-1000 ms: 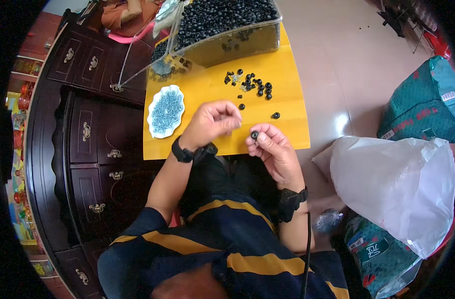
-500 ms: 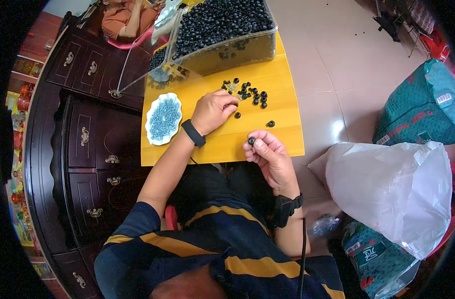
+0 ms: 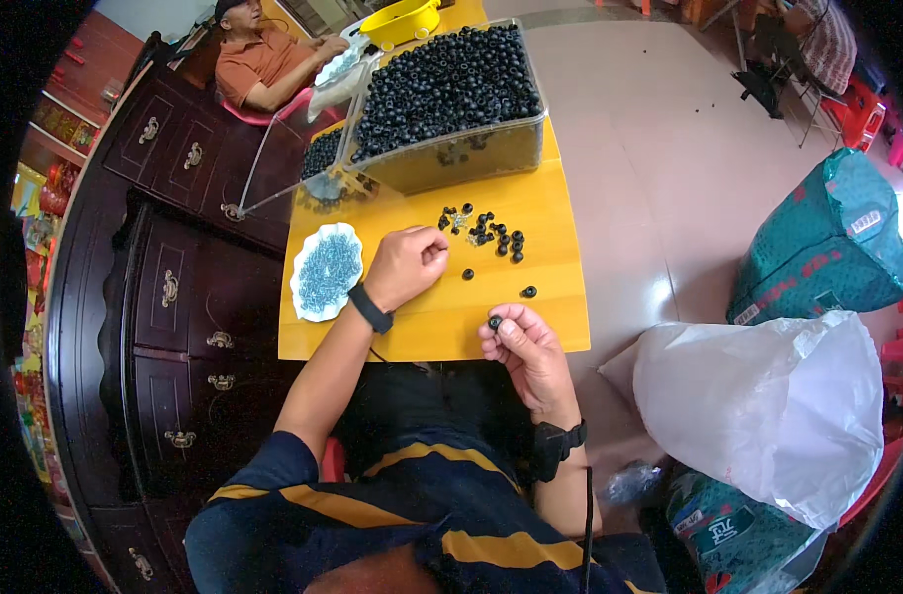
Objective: The person is manually sorting through small black and blue parts on a yellow table, moving them into different containers.
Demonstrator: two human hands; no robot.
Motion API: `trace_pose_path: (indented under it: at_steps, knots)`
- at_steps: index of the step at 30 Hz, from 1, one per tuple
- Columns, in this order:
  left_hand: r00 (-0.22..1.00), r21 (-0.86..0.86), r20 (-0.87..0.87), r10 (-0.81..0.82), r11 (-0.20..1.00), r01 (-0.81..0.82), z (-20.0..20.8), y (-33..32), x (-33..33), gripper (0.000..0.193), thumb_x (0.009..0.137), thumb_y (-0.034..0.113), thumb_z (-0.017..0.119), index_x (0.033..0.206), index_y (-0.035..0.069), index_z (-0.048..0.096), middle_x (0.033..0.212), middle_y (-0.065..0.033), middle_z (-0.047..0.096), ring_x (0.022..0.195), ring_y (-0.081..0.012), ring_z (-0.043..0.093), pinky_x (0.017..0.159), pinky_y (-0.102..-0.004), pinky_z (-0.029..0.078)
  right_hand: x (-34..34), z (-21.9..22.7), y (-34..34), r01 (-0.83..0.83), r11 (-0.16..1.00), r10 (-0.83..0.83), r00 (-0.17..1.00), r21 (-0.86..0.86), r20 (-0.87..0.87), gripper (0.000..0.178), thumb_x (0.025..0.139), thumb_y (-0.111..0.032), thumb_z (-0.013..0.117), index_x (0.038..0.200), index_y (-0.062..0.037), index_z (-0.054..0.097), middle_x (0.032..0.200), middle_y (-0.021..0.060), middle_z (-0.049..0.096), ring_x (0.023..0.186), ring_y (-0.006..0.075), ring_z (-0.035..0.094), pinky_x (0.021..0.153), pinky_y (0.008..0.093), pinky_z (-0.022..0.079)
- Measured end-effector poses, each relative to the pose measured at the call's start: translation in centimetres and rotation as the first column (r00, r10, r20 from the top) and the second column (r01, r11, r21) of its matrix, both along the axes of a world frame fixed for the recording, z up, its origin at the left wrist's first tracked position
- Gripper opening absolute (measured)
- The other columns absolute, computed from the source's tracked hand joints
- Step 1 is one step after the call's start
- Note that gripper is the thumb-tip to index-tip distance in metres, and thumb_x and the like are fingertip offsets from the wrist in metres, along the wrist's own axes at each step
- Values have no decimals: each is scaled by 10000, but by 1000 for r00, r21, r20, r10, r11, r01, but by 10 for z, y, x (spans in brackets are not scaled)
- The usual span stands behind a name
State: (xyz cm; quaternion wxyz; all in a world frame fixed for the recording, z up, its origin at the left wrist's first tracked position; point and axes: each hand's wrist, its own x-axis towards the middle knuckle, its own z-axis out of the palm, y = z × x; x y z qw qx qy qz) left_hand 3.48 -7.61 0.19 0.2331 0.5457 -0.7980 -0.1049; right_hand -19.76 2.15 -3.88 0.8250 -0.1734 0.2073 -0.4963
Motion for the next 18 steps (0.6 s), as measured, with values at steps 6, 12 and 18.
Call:
trace_pose_path:
  at_steps: [6,12,18]
  knots:
    - [785,291,-598,162,957,25,25,39,-17,85,870,7,714,952,-15,706,828,-28,724,752,-64,666,694,-230,547,4,-1,-3,-3,999,4,1000,35,-19,146,1025,-151,590,1136,-57,611,992,65,683,833,126,653,774,257,544]
    - [765,181,-643,-37,963,200,28,61,-42,92,864,-22,714,956,-18,709,962,-73,710,856,-116,683,754,-246,553,4,-6,-8,-22,1000,22,1000,-9,13,191,1021,-198,616,1152,-59,613,985,44,687,846,107,671,789,247,561]
    - [773,185,-626,-107,942,280,31,68,-49,121,873,-33,691,992,-20,704,1084,-120,686,981,-165,677,843,-274,556,2,-9,-6,-18,1000,19,999,-22,34,197,1017,-177,621,1166,-47,618,1005,49,709,870,102,676,792,238,562]
